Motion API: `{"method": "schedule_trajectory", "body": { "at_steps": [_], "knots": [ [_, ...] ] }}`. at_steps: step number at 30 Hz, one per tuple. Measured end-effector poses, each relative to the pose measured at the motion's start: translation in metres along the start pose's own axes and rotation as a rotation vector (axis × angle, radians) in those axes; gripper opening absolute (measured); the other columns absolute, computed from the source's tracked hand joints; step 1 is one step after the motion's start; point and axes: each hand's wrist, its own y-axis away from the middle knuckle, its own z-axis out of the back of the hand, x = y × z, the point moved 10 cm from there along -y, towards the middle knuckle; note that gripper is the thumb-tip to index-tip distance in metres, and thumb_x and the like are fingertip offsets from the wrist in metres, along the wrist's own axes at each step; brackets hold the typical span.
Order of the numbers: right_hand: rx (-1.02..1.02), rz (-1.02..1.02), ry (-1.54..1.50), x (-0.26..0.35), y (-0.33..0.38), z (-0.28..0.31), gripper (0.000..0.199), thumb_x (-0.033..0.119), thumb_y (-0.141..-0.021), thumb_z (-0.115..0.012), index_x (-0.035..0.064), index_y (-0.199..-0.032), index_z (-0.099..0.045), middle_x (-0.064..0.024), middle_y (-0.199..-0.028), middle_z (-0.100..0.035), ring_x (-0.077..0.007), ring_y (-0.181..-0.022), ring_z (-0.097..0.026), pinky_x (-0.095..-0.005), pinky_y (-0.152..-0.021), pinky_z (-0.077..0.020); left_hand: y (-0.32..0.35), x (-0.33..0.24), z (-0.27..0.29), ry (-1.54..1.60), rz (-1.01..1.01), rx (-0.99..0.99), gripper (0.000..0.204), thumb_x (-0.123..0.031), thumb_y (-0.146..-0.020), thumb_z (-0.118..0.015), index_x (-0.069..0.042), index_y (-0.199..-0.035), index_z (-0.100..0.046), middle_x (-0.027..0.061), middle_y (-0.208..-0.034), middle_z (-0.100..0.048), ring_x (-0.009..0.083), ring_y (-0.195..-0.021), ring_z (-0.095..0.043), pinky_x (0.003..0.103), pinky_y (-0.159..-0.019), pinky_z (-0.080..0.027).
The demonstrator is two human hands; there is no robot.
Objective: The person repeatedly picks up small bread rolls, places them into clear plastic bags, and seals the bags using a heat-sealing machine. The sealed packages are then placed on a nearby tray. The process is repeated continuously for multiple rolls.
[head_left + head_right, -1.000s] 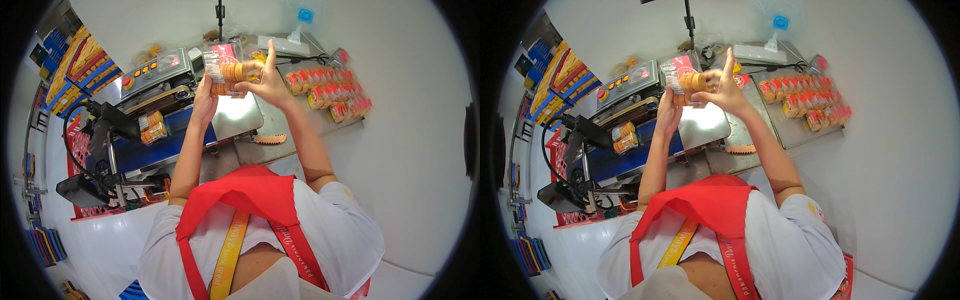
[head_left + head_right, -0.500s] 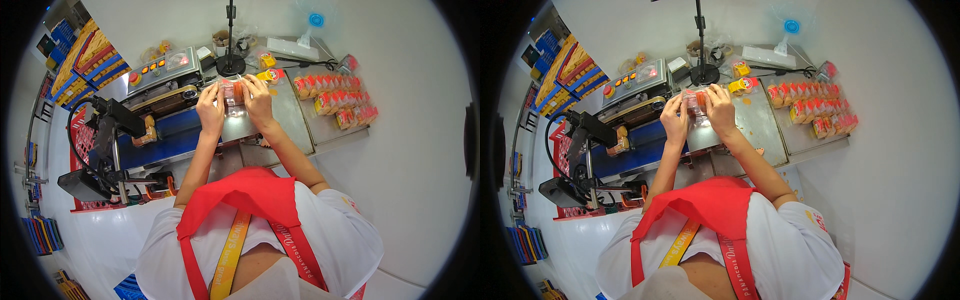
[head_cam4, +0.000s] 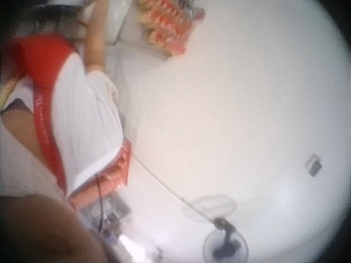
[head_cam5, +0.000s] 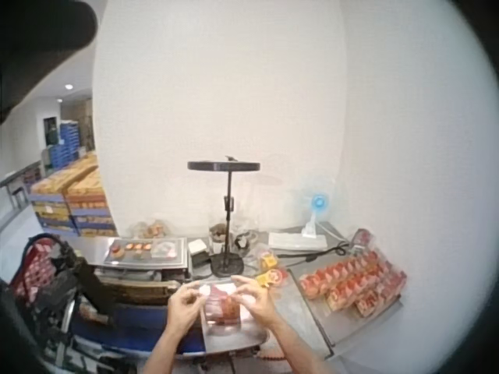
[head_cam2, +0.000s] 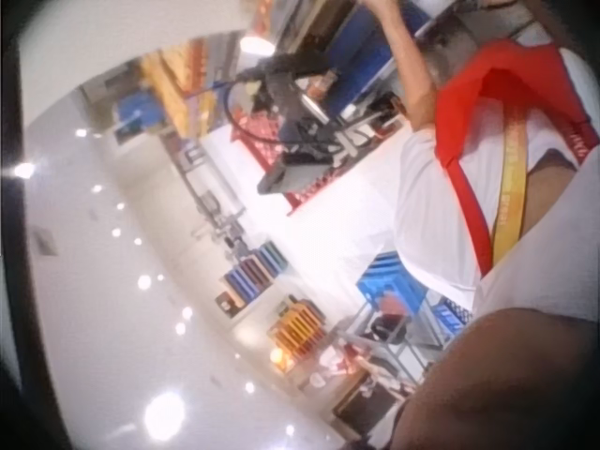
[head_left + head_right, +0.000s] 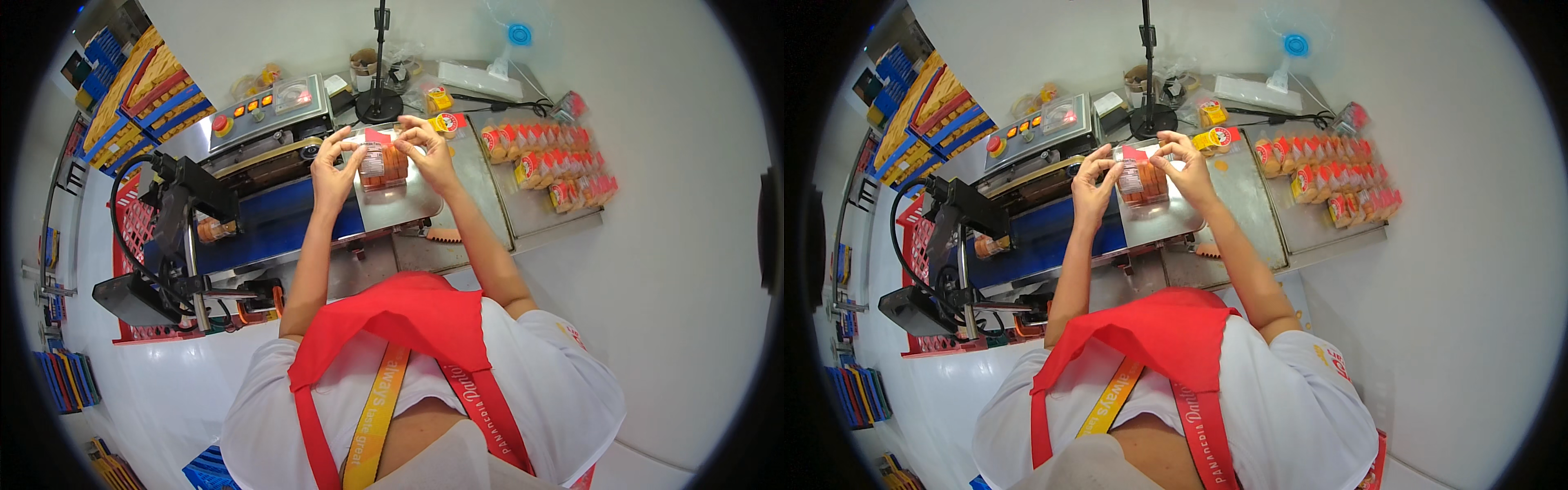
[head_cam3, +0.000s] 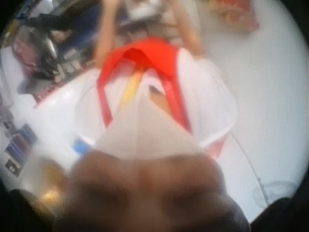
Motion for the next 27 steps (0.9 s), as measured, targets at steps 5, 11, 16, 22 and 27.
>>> {"method": "schedule_trajectory", "body": {
  "at_steps": [5, 11, 16, 22, 27],
  "knots": [
    [0.285, -0.143, -0.365, -0.008, -0.011, -0.013, 0.007, 0.009, -0.081, -0.07, 0.0018, -0.082, -0.07, -0.0058, -0.094, -0.065, -0.0118, -0.088, -0.058, -0.0252, -0.081, -0.045, -0.009, 0.026, -0.02, 0.528, 0.255, 0.213, 0.001, -0.001, -0.08, -0.069, -0.002, -0.08, -0.069, 0.008, -0.097, -0.066, 0.0129, -0.091, -0.06, 0.025, -0.082, -0.046],
    [0.113, -0.019, -0.345, -0.01, -0.007, -0.003, 0.007, 0.007, -0.08, -0.07, -0.0001, -0.081, -0.07, -0.0058, -0.087, -0.066, -0.0113, -0.082, -0.058, -0.0252, -0.076, -0.0458, -0.011, 0.014, -0.011, 0.41, 0.113, 0.216, 0.004, -0.004, -0.079, -0.071, -0.002, -0.082, -0.071, 0.009, -0.093, -0.068, 0.0142, -0.091, -0.061, 0.027, -0.083, -0.047],
    [0.127, -0.088, -0.363, -0.012, -0.003, -0.005, 0.007, 0.007, -0.081, -0.07, 0.0002, -0.081, -0.07, -0.0065, -0.087, -0.067, -0.012, -0.085, -0.059, -0.0258, -0.08, -0.0459, -0.013, -0.001, -0.016, 0.382, 0.089, 0.513, 0.013, -0.003, -0.079, -0.069, -0.003, -0.091, -0.073, 0.0122, -0.104, -0.068, 0.0174, -0.098, -0.062, 0.03, -0.088, -0.047],
    [0.161, -0.105, -0.426, -0.018, -0.004, -0.01, 0.006, 0.005, -0.08, -0.07, 0.0002, -0.082, -0.071, -0.0067, -0.086, -0.067, -0.012, -0.084, -0.059, -0.0264, -0.08, -0.0464, -0.023, 0.012, -0.022, 0.305, 0.09, 0.589, 0.017, 0.004, -0.081, -0.064, -0.001, -0.095, -0.072, 0.0132, -0.1, -0.068, 0.0156, -0.095, -0.063, 0.027, -0.082, -0.051],
    [0.04, -0.089, -0.404, -0.025, -0.004, -0.007, 0.006, 0.005, -0.08, -0.07, 0.0002, -0.083, -0.071, -0.0063, -0.084, -0.067, -0.0112, -0.081, -0.059, -0.0259, -0.078, -0.0468, -0.018, 0.019, -0.017, 0.389, 0.116, 0.335, 0.017, 0.002, -0.079, -0.068, -0.001, -0.096, -0.071, 0.0136, -0.102, -0.068, 0.0157, -0.094, -0.064, 0.026, -0.082, -0.052]
  ]
}}
